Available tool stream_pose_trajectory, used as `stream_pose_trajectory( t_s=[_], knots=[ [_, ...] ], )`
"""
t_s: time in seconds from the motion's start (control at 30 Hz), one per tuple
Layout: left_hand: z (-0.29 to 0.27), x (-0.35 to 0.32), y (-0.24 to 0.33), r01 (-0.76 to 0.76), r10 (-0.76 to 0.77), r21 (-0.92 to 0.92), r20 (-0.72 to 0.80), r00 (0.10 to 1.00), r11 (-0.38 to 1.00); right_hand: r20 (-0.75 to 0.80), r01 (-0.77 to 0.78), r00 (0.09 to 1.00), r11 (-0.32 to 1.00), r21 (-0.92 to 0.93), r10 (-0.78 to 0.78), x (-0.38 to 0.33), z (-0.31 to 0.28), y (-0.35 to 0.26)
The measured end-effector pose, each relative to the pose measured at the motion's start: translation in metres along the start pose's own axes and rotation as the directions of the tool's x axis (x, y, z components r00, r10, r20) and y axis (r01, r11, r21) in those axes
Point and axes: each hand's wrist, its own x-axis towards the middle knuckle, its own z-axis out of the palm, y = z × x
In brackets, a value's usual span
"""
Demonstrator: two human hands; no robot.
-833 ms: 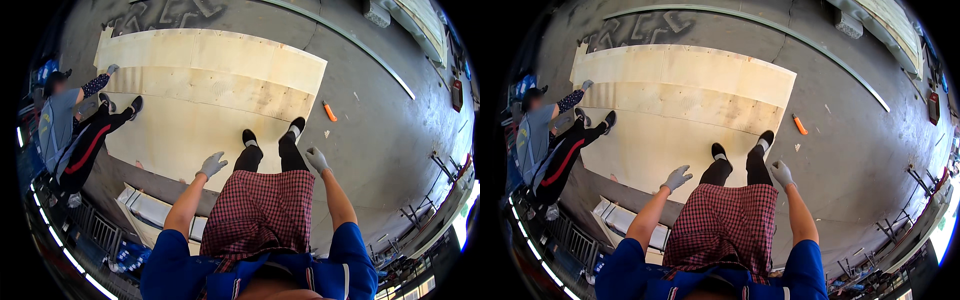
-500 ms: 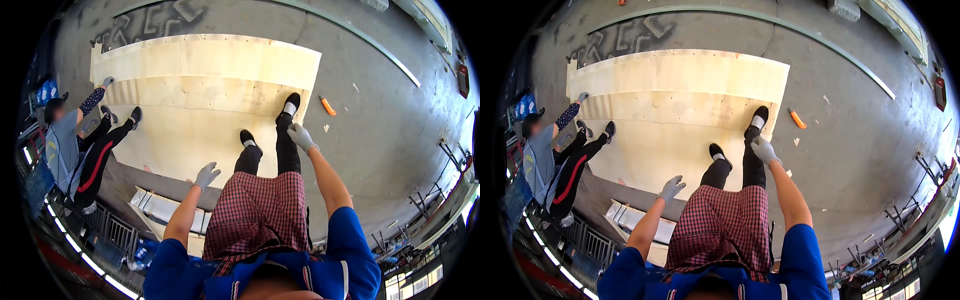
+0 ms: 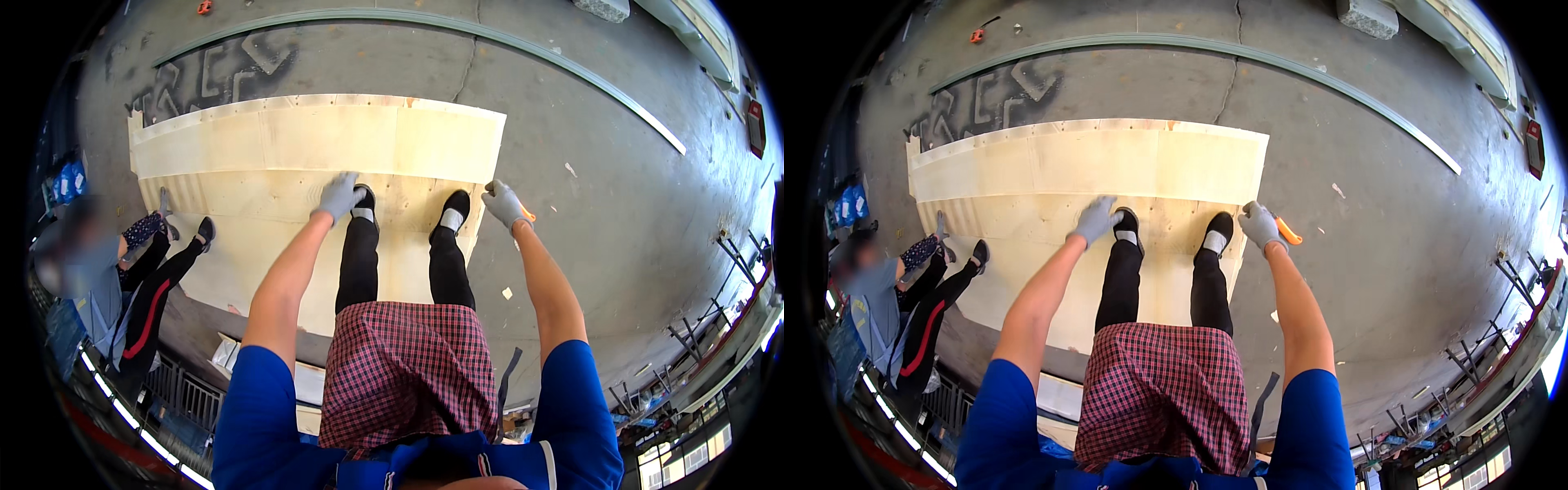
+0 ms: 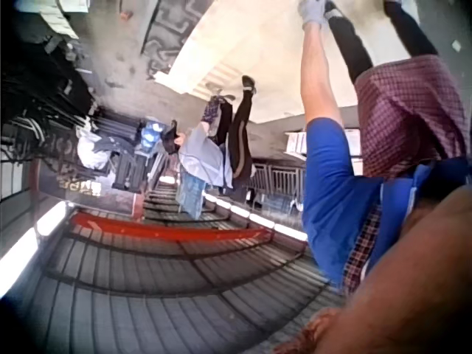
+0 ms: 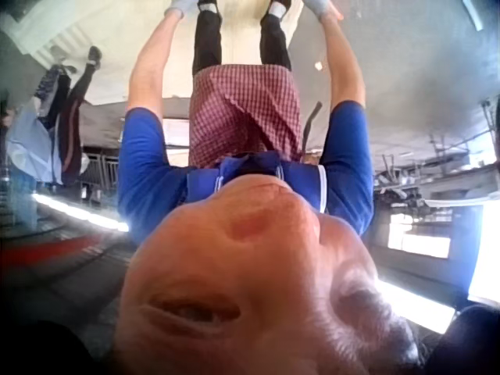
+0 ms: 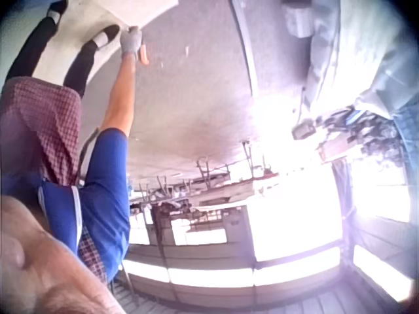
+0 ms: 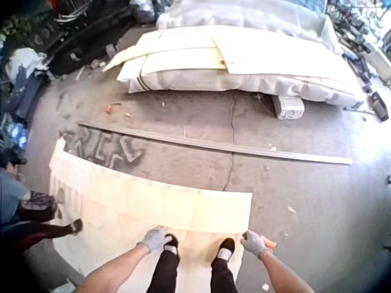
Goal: The person uses a utility knife to score a straight line across a large sheet of plywood on the floor. They then lift the scored section and snap it off to separate the piece.
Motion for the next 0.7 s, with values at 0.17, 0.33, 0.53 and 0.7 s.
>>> stream_pose_trajectory(
  t_s=[0.17,0.33,0.53,0.7],
  knots=[
    [-0.007,0.164,0.029,-0.135,0.15,0.132,-0.113,0.982,0.982,-0.095,0.108,0.988,0.986,-0.127,-0.12,0.11,-0.007,0.018],
    [0.018,0.227,0.042,-0.175,0.235,0.236,-0.257,0.938,0.956,-0.164,0.162,0.961,0.935,-0.317,-0.222,0.183,-0.009,0.004],
    [0.014,0.243,0.054,-0.098,0.177,0.32,-0.23,0.957,0.942,-0.145,0.19,0.951,0.888,-0.418,-0.272,0.215,0.004,0.006],
    [0.022,0.251,0.038,-0.101,0.257,0.384,-0.383,0.887,0.918,-0.132,0.156,0.963,0.884,-0.442,-0.236,0.22,0.0,-0.006]
  ],
)
